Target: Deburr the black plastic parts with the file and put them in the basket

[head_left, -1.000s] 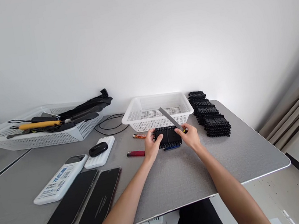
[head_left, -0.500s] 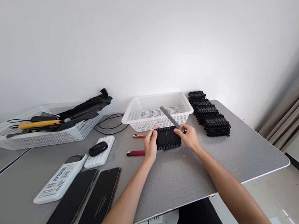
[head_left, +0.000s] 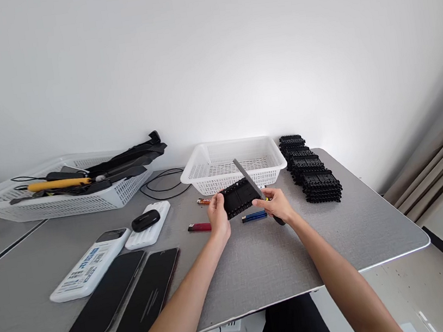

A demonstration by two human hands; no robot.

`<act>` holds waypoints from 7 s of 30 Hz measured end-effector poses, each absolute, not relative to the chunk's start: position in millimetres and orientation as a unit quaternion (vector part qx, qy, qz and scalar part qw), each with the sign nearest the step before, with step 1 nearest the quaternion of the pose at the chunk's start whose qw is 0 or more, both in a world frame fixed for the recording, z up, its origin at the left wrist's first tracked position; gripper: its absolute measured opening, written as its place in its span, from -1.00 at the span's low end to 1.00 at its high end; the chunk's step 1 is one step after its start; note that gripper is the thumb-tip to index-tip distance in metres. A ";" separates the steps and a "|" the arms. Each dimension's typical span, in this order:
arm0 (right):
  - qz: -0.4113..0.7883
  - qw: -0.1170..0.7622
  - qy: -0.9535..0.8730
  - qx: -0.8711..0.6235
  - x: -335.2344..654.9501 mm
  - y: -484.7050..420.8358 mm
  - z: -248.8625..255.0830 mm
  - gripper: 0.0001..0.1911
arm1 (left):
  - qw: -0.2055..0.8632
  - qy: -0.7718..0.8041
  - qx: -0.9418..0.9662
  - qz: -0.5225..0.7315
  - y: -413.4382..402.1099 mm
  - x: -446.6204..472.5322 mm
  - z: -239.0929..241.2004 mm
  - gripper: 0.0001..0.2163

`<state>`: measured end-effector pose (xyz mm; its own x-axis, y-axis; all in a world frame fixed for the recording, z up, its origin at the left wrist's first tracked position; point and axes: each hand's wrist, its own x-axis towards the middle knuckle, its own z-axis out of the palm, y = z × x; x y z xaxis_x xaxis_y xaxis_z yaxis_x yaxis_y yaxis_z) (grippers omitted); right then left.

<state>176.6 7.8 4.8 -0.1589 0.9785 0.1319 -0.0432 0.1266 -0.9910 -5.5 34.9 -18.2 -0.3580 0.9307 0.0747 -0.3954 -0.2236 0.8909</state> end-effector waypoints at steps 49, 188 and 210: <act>0.524 0.435 -0.621 -0.390 154.8 -4.7 5.9 -0.43 | 0.315 0.412 0.575 0.632 17.7 -1.4 -4.7 -0.70; 0.228 0.435 -0.689 -0.533 168.3 -1.2 2.7 -0.50 | 0.296 0.480 0.522 0.640 27.7 -11.5 -15.0 -0.64; 0.507 0.494 -0.538 -0.457 166.6 4.7 5.6 -0.61 | 0.373 0.450 0.395 0.709 36.2 -16.8 -14.9 -0.60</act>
